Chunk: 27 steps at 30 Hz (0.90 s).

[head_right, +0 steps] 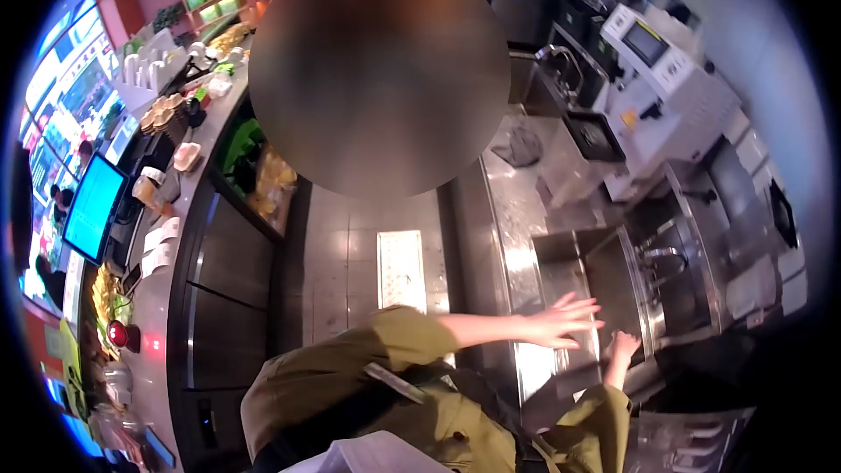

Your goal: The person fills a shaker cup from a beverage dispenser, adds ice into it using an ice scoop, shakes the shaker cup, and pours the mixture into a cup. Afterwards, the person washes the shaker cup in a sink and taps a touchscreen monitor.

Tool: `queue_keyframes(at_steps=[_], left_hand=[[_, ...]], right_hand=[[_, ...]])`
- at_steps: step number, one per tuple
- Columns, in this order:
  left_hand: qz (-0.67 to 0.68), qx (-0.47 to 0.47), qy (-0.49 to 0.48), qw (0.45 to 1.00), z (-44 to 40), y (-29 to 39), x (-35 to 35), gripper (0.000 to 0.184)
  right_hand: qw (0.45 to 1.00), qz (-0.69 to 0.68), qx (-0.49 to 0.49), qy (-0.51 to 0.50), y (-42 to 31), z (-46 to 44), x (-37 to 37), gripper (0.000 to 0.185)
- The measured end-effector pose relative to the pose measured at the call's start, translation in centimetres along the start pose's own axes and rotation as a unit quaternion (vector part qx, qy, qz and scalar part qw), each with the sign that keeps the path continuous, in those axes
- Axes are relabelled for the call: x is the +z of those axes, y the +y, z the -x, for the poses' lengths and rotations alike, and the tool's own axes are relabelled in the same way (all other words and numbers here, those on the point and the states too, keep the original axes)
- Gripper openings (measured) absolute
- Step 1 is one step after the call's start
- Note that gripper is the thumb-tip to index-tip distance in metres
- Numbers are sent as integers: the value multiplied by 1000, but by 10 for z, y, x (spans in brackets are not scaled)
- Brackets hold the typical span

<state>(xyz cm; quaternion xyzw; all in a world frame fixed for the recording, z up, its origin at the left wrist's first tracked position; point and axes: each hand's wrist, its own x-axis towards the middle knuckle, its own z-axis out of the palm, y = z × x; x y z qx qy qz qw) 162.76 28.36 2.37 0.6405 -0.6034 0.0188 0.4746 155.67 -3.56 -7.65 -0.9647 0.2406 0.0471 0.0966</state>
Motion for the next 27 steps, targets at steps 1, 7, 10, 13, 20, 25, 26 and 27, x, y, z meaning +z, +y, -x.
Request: queue_keyframes(at_steps=[1, 7, 10, 13, 20, 25, 26, 27], left_hand=[[51, -59, 29, 997, 29, -22, -28, 48], [-54, -640, -2, 766, 359, -154, -83, 45], [280, -749, 46, 599, 491, -127, -49, 47], [209, -801, 44, 559, 531, -43, -52, 46], [158, -843, 136, 496, 585, 3, -70, 44], [118, -849, 236, 457, 566, -15, -76, 42], [110, -848, 265, 445, 554, -20, -74, 42], [101, -846, 293, 433, 540, -27, -72, 42]], right_hand=[[990, -117, -7, 82, -37, 2, -21, 39], [828, -524, -198, 14, -321, 40, -81, 26], [805, -446, -292, -259, -406, 43, -11, 29], [832, -279, -243, -413, -421, 14, 96, 36], [651, -246, 148, -702, -385, 29, 147, 61], [752, -151, -41, -640, -439, -44, 216, 58], [768, -127, -92, -621, -453, -64, 231, 57], [778, -112, -141, -602, -469, -84, 239, 57]])
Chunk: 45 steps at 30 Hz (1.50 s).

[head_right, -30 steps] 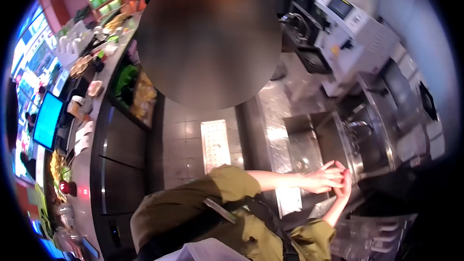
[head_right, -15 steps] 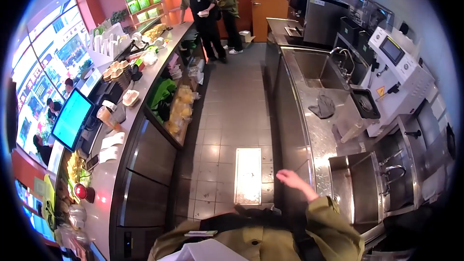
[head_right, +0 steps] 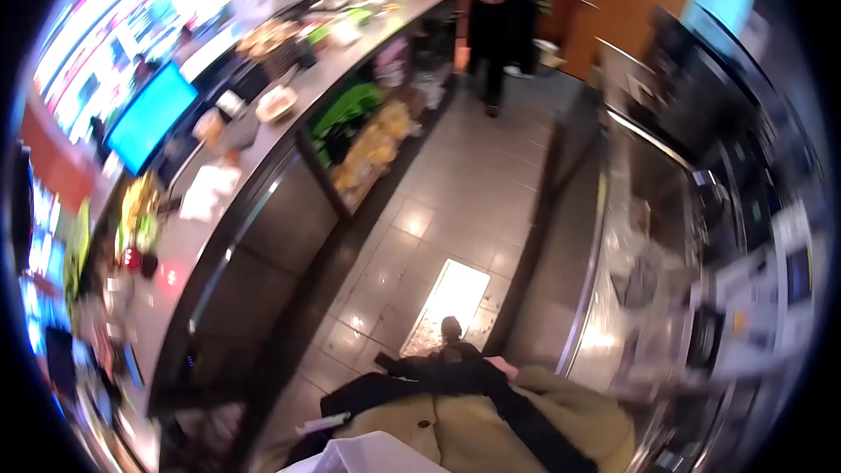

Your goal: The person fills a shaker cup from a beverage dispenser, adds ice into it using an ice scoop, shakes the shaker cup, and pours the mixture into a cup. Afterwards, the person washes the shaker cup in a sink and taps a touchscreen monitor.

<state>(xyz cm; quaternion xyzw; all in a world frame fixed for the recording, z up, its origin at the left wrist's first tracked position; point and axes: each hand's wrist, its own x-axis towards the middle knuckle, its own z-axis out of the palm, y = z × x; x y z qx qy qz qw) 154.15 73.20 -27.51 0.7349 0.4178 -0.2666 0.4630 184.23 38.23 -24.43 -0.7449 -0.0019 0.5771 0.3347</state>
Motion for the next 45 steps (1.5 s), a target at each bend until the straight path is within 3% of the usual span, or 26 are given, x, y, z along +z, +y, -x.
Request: queue_keyframes(at_steps=[8, 14, 17, 19, 21, 23, 25, 28, 30, 33, 34, 38, 40, 41, 42, 43, 44, 45], left_hand=[[105, -58, 117, 986, 33, 80, 74, 39], [104, -95, 195, 971, 26, 70, 101, 37], [56, -80, 167, 981, 39, 78, 69, 35], [13, -45, 94, 994, 65, 109, 19, 33], [19, -47, 121, 991, 59, 105, -1, 33], [14, -37, 133, 990, 44, 84, -10, 34], [0, -23, 136, 990, 17, 40, -22, 35], [-11, -20, 132, 991, 8, -10, -54, 33], [3, -31, 120, 992, 21, -30, -75, 33], [19, -44, 99, 994, 47, -48, -113, 33], [24, -51, 90, 994, 60, -48, -128, 34], [58, -99, 60, 992, 144, 0, -213, 36], [54, -113, 76, 989, 147, -2, -237, 38], [53, -83, 135, 986, 99, -52, -226, 35], [58, -41, 222, 973, 104, -45, -259, 33], [73, 89, 351, 929, 109, -45, -287, 26], [112, 137, 422, 889, 153, -3, -333, 17], [115, 186, 484, 847, 186, 25, -366, 10]], right_hand=[[986, 162, 3, -26, -60, -73, -117, 53], [938, 329, 28, -106, -75, -132, -125, 49], [887, 440, 7, -139, -82, -180, -110, 48], [845, 516, -23, -138, -95, -228, -93, 47], [846, 522, -72, -82, -130, -267, -72, 46], [883, 450, -132, 3, -201, -243, -42, 40], [910, 327, -255, 23, -248, -230, -5, 35], [924, 243, -291, 49, -282, -241, 58, 32], [855, 367, -364, -43, -280, -265, 99, 33], [867, 417, -246, -121, -325, -225, 180, 35], [906, 375, -162, -114, -355, -187, 214, 36], [815, 480, -324, -39, -405, -156, 279, 41], [808, 481, -337, -44, -431, -144, 293, 38], [796, 503, -334, -39, -441, -142, 298, 37], [784, 525, -329, -34, -451, -140, 298, 35], [786, 513, -345, -10, -449, -159, 296, 32], [781, 536, -322, -19, -454, -164, 292, 30], [814, 514, -270, -6, -463, -144, 291, 33]])
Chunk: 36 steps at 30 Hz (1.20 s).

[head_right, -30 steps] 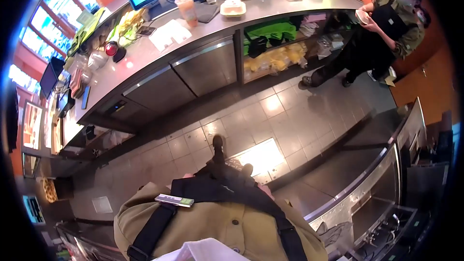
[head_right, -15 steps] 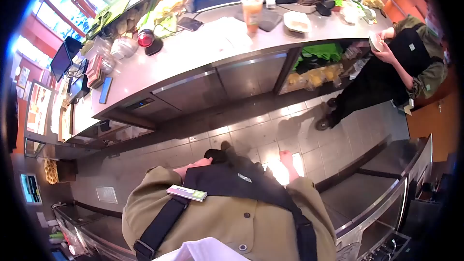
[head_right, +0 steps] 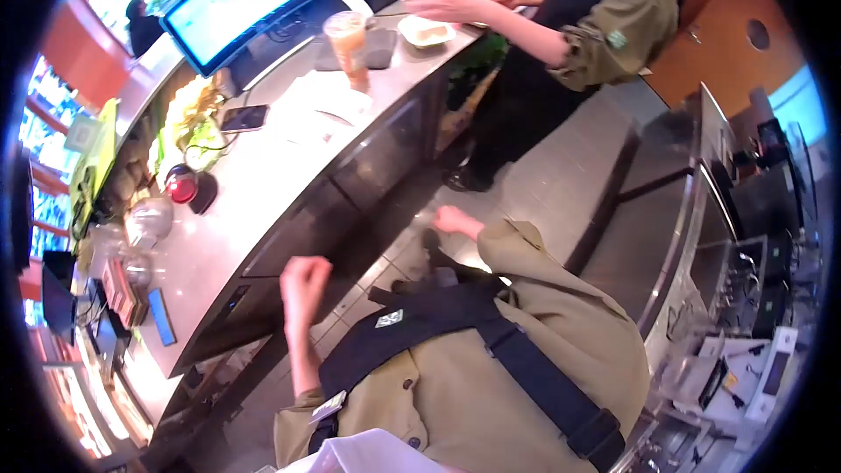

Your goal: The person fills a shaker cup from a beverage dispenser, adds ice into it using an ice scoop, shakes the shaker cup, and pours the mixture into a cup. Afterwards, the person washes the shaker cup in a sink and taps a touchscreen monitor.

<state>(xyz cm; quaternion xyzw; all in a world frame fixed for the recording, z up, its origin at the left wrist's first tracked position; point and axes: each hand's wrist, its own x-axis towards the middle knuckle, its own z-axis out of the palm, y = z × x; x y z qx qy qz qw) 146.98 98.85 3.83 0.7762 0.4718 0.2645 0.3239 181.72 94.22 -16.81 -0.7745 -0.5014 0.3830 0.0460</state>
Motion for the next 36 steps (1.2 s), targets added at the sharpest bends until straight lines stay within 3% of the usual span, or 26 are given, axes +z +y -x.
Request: queue_keyframes(at_steps=[2, 3, 4, 5, 7, 8, 10, 12, 16, 19, 23, 26, 28, 32, 33, 35, 36], left_hand=[[27, 115, 126, 985, -20, 63, -54, 11], [21, 116, 189, 975, -17, 78, -71, 12], [85, 177, 246, 949, -17, 102, -91, 11], [62, 274, 316, 906, -20, 117, -107, 10], [-3, 461, 421, 781, -37, 134, -138, 28], [3, 472, 483, 738, -45, 151, -144, 28], [5, 545, 321, 775, -42, 182, -192, 53], [-6, 597, 274, 754, -45, 207, -203, 52], [39, 659, 282, 697, -65, 246, -167, 50], [100, 693, 292, 651, -81, 286, -128, 49], [202, 727, 328, 568, -86, 348, -61, 48], [278, 740, 330, 516, -85, 405, -5, 47], [326, 744, 323, 486, -80, 446, 34, 46], [397, 751, 321, 420, -62, 525, 98, 46], [414, 749, 318, 408, -57, 544, 111, 46], [446, 740, 314, 394, -50, 578, 132, 45], [462, 735, 314, 385, -49, 591, 144, 45]], right_hand=[[1000, 10, 18, -2, 14, -7, 5, 31], [1000, 22, 6, 15, 25, -10, 12, 31], [999, 36, -4, 33, 36, -8, 15, 31], [999, 46, -3, 28, 43, -4, 16, 30], [999, 50, 4, 15, 57, 10, 21, 30], [999, 44, 7, 11, 65, 13, 22, 30], [997, 75, 27, 1, 97, 7, 36, 29], [998, 28, 52, 16, 111, 17, 33, 29], [994, -23, 31, 100, 133, 34, 27, 29], [990, -65, 68, 105, 160, 38, 23, 30], [981, -136, 73, 120, 217, 61, 25, 34], [957, -189, 103, 194, 270, 103, 27, 36], [944, -247, 164, 147, 322, 134, 29, 36], [948, -131, 201, 211, 422, 179, 64, 29], [905, -223, 274, 235, 437, 186, 75, 30], [941, -158, 210, 211, 460, 211, 83, 31], [939, -174, 231, 187, 465, 212, 83, 21]])
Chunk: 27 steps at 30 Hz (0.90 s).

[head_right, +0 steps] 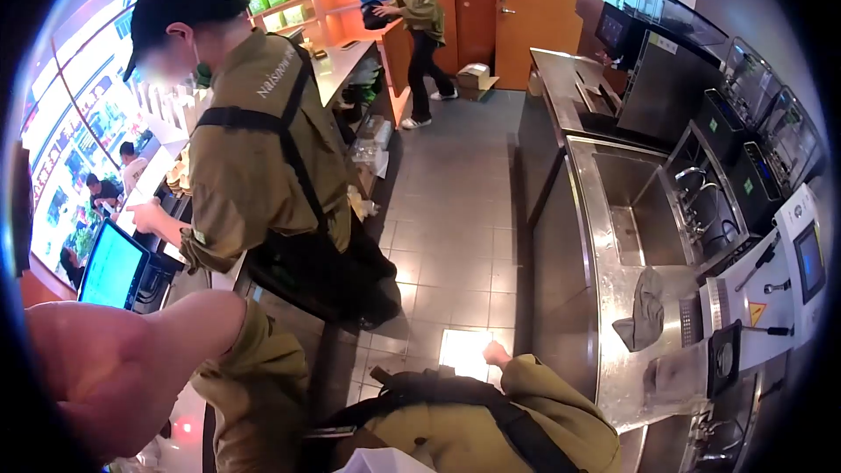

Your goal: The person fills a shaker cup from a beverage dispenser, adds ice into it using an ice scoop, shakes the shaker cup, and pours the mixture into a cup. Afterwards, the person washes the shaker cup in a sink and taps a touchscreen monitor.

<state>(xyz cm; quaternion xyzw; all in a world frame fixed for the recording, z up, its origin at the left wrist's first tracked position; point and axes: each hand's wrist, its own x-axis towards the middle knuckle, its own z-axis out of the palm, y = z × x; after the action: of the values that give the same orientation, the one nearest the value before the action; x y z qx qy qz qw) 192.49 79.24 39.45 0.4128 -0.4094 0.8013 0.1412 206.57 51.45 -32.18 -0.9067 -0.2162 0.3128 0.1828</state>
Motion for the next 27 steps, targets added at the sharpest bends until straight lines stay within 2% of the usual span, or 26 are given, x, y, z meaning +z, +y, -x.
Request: queue_keyframes(at_steps=[1, 3, 4, 5, 6, 8, 9, 10, 11, 12, 14, 15, 16, 17, 18, 20, 21, 27], left_hand=[[6, 2, 15, 1000, 8, -5, 15, 45], [18, -3, 45, 999, 31, -7, 30, 45], [23, -5, 58, 998, 44, -8, 33, 45], [44, -7, 28, 999, 66, -5, 13, 50], [57, -22, -2, 998, 90, -5, 2, 44], [91, -112, -136, 980, 159, -2, -4, 30], [107, -184, -226, 951, 201, 2, 2, 24], [131, -263, -312, 904, 243, 9, 10, 17], [147, -384, -393, 823, 288, 24, 25, 28], [196, -454, -431, 755, 344, 36, 30, 37], [189, -514, -598, 584, 459, 86, -19, 39], [164, -533, -733, 391, 484, 96, -46, 28], [203, -473, -815, 267, 545, 120, -92, 28], [186, -476, -838, 194, 567, 130, -121, 25], [132, -563, -808, 117, 576, 133, -144, 24], [67, -643, -761, 53, 587, 128, -193, 24], [43, -661, -749, 30, 593, 123, -213, 24], [-63, -723, -681, -93, 625, 89, -286, 25]], right_hand=[[999, -4, 28, -22, 4, 0, -2, 14], [998, -55, 34, -11, 16, -1, -1, 17], [983, -147, 111, -18, 6, 3, -12, 19], [953, -235, 189, -10, -3, 6, -21, 22], [945, -259, 201, 0, -5, 7, -22, 27], [938, -280, 205, 11, -9, 8, -25, 30], [930, -295, 218, -9, -10, 9, -32, 30], [922, -310, 232, -29, -10, 6, -33, 29], [952, -255, 169, -23, 18, -11, -10, 26], [958, -226, 169, -46, 19, -10, -22, 27], [968, -171, 162, -88, 14, -11, -53, 30], [997, -51, 48, -44, 25, -17, -57, 32], [975, -185, 102, -67, 34, -25, -63, 31], [934, -311, 161, -76, 48, -36, -65, 32], [915, -353, 178, -78, 44, -37, -83, 32], [861, -449, 223, -92, 24, -33, -134, 34], [805, -554, 184, -105, 48, -41, -126, 29], [830, -475, 285, -63, 55, -83, -197, 27]])
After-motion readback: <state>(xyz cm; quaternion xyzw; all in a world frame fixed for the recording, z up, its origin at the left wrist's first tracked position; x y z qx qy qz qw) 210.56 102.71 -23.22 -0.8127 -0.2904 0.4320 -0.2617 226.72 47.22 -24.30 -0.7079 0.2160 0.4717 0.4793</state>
